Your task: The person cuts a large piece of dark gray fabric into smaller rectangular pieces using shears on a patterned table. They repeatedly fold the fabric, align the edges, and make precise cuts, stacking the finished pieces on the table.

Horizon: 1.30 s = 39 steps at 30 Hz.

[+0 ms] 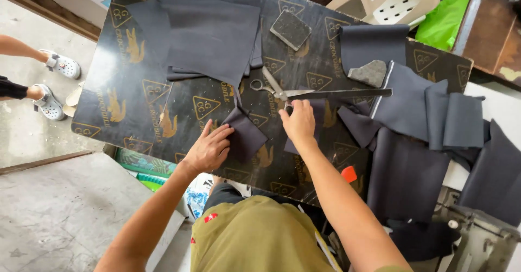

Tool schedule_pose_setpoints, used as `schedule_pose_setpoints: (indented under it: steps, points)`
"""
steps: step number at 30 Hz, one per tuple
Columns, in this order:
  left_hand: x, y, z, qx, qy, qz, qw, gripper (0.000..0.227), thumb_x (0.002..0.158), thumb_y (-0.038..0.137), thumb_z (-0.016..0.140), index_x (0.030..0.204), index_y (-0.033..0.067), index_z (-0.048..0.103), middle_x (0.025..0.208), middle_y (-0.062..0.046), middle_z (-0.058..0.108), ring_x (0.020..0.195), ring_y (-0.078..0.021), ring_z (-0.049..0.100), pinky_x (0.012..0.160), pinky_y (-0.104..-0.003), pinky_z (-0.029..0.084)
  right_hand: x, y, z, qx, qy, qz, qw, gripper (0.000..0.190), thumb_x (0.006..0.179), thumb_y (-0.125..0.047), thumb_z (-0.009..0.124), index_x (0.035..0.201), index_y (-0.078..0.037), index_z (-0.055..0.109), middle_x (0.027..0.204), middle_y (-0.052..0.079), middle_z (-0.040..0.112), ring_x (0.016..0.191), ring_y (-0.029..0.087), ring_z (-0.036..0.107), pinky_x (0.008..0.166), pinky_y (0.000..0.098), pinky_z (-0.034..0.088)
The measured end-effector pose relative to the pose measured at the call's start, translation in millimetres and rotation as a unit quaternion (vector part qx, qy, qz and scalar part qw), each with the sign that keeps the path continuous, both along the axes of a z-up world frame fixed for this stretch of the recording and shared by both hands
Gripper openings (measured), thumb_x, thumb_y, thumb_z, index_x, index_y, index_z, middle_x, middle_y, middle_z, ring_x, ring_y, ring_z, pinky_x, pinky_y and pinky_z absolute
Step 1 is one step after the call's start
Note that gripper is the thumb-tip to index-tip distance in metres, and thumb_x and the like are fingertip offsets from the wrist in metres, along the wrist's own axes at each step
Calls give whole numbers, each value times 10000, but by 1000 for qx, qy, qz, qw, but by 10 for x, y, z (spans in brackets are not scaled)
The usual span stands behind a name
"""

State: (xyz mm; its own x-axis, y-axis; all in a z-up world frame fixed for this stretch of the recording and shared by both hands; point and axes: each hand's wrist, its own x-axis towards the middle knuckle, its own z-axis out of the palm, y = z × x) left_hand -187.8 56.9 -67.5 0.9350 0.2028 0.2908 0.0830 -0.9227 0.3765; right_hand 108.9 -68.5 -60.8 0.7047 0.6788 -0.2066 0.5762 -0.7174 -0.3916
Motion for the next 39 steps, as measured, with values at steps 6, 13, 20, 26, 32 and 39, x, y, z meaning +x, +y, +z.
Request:
schedule_pose_setpoints:
  steps: [6, 13, 20, 26, 32, 39]
  points:
    - [-3, -87, -223, 82, 14, 47, 995, 481, 803, 328, 795, 1207, 92, 681, 1292, -142, 610, 1308, -354, 530, 1188, -707, 222, -298, 170, 422, -13, 47, -87, 995, 306, 804, -266, 710, 1018, -54, 655, 1033, 166, 642, 1034, 400, 684, 912, 502, 552]
    - [-612, 359, -195, 103, -33, 4, 994, 313, 930, 140, 583, 1223, 116, 687, 1339, -146, 609, 1366, -370, 478, 1156, -689, 228, -762, -458, 722, 93, 124, -286, 946, 274, 791, -257, 688, 991, -77, 638, 938, 146, 676, 977, 357, 694, 828, 467, 544]
    - [-744, 303, -207, 91, 80, -35, 992, 528, 839, 55, 563, 1356, 150, 608, 1538, -85, 488, 1451, -269, 408, 1207, -665, 181, -1868, -1299, 629, 288, 220, -438, 822, 51, 824, -64, 622, 849, -67, 578, 708, 21, 513, 571, 98, 460, 531, 258, 426]
    - [-571, 397, 115, 49, 123, -44, 990, 572, 789, 18, 634, 1339, 173, 628, 1584, -68, 449, 1502, -255, 352, 1236, -665, 120, -2496, -1476, 777, 335, 225, -413, 816, 46, 874, -39, 588, 887, -5, 559, 766, 15, 419, 557, 95, 441, 505, 273, 366]
    - [-380, -177, 1065, -821, 160, 36, 547, 859, 1046, 679, 274, 1437, -37, 544, 1401, -323, 589, 1292, -493, 577, 1079, -609, 459, -2623, -1376, 875, 346, 169, -277, 880, 112, 760, -11, 685, 860, -48, 648, 695, 26, 551, 652, 117, 531, 619, 266, 459]
    - [-441, -470, 1510, -704, 227, -9, 673, 590, 979, 578, 556, 1436, 213, 629, 1417, -126, 637, 1281, -377, 616, 1074, -487, 504, -2639, -1161, 899, 308, 139, -269, 902, 130, 748, -72, 723, 861, -98, 664, 682, 16, 583, 662, 117, 535, 619, 273, 474]
